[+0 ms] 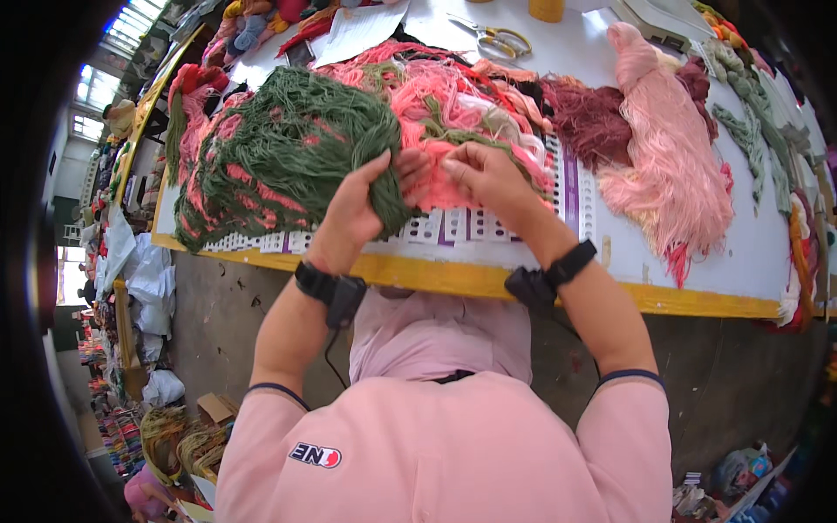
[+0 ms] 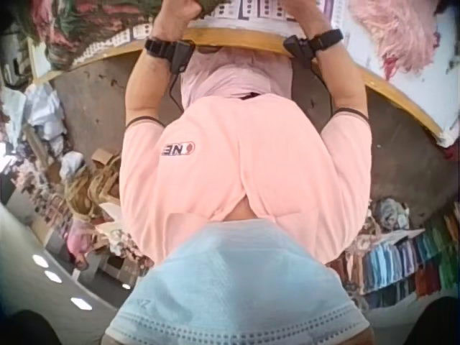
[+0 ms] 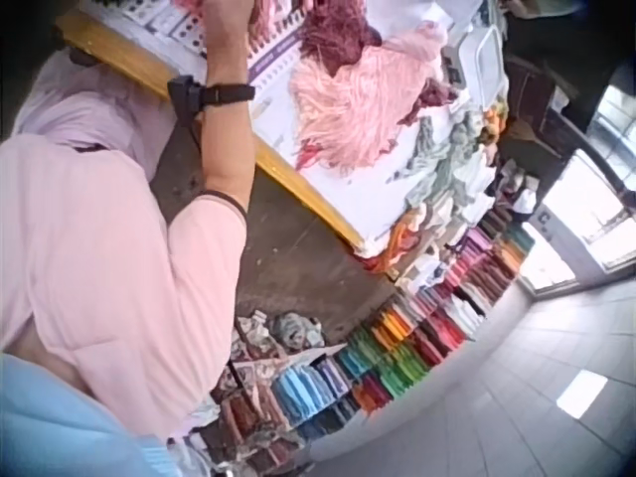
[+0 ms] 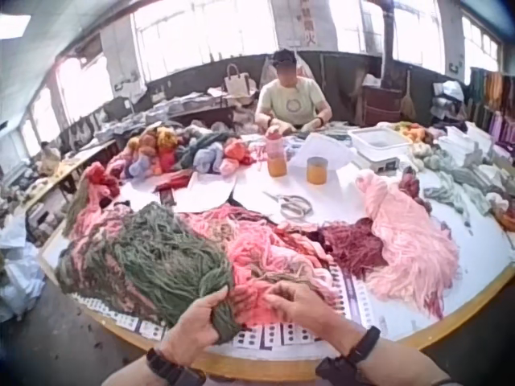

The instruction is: The person picks up a bundle of green yarn, pulls out a single strand, and cuts it using shears. They then thread the strand through a hole in a paper card and tie it into a knot by hand, repeating the process several times.

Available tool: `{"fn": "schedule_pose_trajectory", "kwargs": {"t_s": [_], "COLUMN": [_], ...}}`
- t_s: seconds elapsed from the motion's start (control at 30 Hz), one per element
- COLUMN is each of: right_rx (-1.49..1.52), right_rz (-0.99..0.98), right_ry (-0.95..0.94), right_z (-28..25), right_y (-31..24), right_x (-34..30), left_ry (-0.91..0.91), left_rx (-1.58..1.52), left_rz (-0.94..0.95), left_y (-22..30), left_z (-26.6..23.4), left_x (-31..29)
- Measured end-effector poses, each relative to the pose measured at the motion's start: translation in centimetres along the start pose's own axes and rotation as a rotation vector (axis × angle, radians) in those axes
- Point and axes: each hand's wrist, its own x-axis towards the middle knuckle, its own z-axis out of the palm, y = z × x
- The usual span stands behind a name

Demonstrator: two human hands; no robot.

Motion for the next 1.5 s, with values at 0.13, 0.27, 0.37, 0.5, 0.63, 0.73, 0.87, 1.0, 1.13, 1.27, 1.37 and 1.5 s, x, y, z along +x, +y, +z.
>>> {"fn": "schedule_pose_trajectory", "kwargs": {"t_s": [0.13,0.27,0.37,0.5,0.63,0.73,0.87,1.0,1.13,1.27,1.37,1.5], "right_rx": [0.125,0.323,0.406,0.472,0.463,0.477,0.337,0.393,0.304,0.305,0.382,0.578], "right_rz": [0.075,0.081,0.156,0.146,0.093,0.084,0.042,0.091,0.093,0.059,0.102,0.083], "right_ry": [0.019,0.001,-0.006,0.038,0.042,0.109,0.081,0.119,0.129,0.111,0.119,0.161], "right_z": [4.0,5.7,5.0,5.3,4.9,5.1,5.4,4.8,5.3,5.1,4.7,5.0], "right_y": [-2.3,-0.2,-0.1,0.6,1.3,1.4,1.1,1.6,1.2,1.6,1.8,2.0], "right_x": [-0.2,1.1,0.5,-0.6,-0.9,-1.1,-1.4,-1.4,-1.5,-1.4,-1.6,-1.6], "left_ry": [-0.042,-0.027,0.048,0.039,0.099,0.103,0.099,0.134,0.146,0.115,0.102,0.073], "left_rx": [0.002,0.07,-0.013,0.123,0.27,0.188,0.301,0.309,0.284,0.284,0.277,0.306], "left_rz": [0.02,0.042,0.079,0.123,0.192,0.154,0.177,0.196,0.206,0.21,0.213,0.198], "left_y": [-0.6,-0.8,-0.3,-0.5,-1.0,-1.1,-1.5,-2.0,-1.9,-2.1,-2.0,-1.9], "left_z": [0.1,0.3,0.8,0.7,1.1,1.3,1.7,1.4,1.5,1.1,0.8,0.9], "left_x": [-0.4,-0.9,-1.7,-1.8,-1.7,-1.8,-1.8,-1.8,-2.0,-1.9,-1.9,-2.1]}}
